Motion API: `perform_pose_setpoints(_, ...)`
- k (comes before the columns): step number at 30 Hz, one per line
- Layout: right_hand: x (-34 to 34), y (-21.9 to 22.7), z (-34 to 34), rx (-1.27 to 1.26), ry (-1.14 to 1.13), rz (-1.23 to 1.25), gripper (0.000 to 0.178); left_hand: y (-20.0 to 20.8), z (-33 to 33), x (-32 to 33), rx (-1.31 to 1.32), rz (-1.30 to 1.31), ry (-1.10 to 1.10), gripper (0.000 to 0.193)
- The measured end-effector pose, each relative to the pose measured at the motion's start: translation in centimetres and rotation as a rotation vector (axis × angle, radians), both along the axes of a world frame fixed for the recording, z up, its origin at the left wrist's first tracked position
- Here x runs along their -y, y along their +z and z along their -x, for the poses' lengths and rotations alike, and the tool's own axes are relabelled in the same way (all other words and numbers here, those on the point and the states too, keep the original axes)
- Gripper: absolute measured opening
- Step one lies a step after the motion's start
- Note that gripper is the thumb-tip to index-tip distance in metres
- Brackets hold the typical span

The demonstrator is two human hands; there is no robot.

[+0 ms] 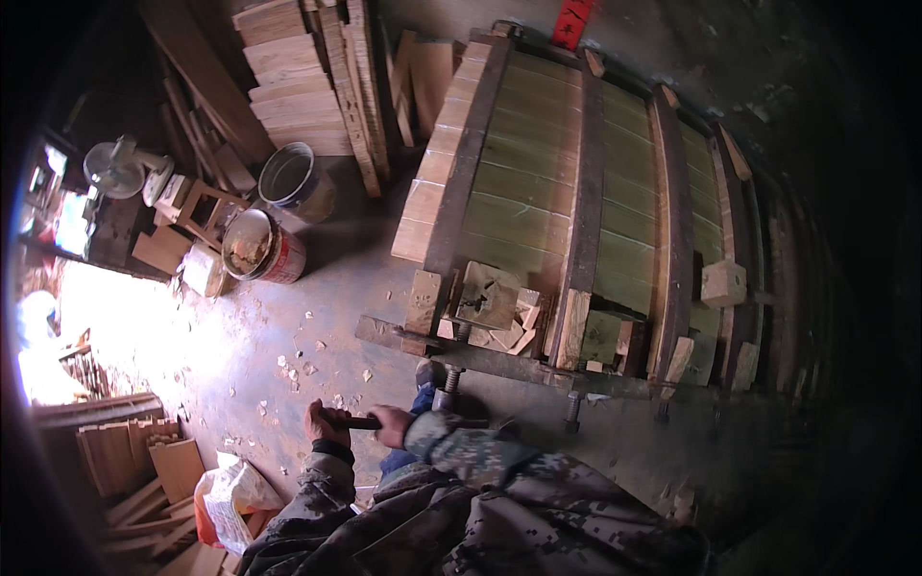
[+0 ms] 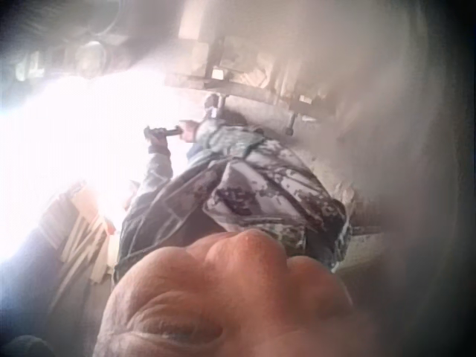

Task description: The person uses a long metal bar to tighten threaded bolts on a wooden frame, securing stacked planks. They repeatedly rotate the bar to apply torque, then place additional wooden pieces into the frame and continue tightening.

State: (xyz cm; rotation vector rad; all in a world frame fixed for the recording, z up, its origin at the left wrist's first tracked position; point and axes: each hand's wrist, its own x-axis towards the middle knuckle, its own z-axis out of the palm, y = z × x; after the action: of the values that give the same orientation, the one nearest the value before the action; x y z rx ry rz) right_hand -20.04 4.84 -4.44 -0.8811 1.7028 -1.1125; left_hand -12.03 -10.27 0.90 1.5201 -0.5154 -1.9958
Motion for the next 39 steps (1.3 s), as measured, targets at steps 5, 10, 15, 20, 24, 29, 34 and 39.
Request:
perform_pose_setpoints(5,-11.1,-2.8,1.7,-0.106,-1.085,-0.438,0.033,0.1,-0.4,1.0,0.006,-0.103,-0.061,0.036)
perform_pose_setpoints(10,-12.0,-5.8,3.4,0.533,-0.690,-0.193,0.045,-0.9,-0.8,2.6,0.102,-0.047,-0.194,0.037)
perform_pose_setpoints(15,-12.9,-2.9,0.9,0.331,-0.464,-0.606,0.055,-4.4,-3.1,7.2,0.352,-0.075,-0.329,0.045)
perform_pose_setpoints(20,-18.5,-1.7,-5.2,0.437,-0.735,-0.691,0.093,-7.8,-4.4,6.4,0.582,-0.176,-0.499,0.041)
perform_pose_setpoints(24,-27.5,-6.9,-7.3,0.739,-1.045,-0.384,0.050,-5.8,-2.1,-4.9,0.219,-0.244,-0.770,0.031)
perform_pose_setpoints(29,-38.0,-8.3,-4.0,0.341,-1.261,-0.322,0.067,-1.1,-0.5,-19.2,0.148,-0.069,-0.938,0.017)
perform_pose_setpoints(34,-42.3,-5.1,1.1,0.292,-1.084,-0.444,0.066,-1.8,-2.5,-23.3,-0.023,-0.149,-0.908,0.018)
perform_pose_setpoints(39,-41.5,-2.9,1.9,0.144,-1.026,-0.603,0.074,-7.4,-4.9,-24.1,0.150,-0.393,-0.475,0.020)
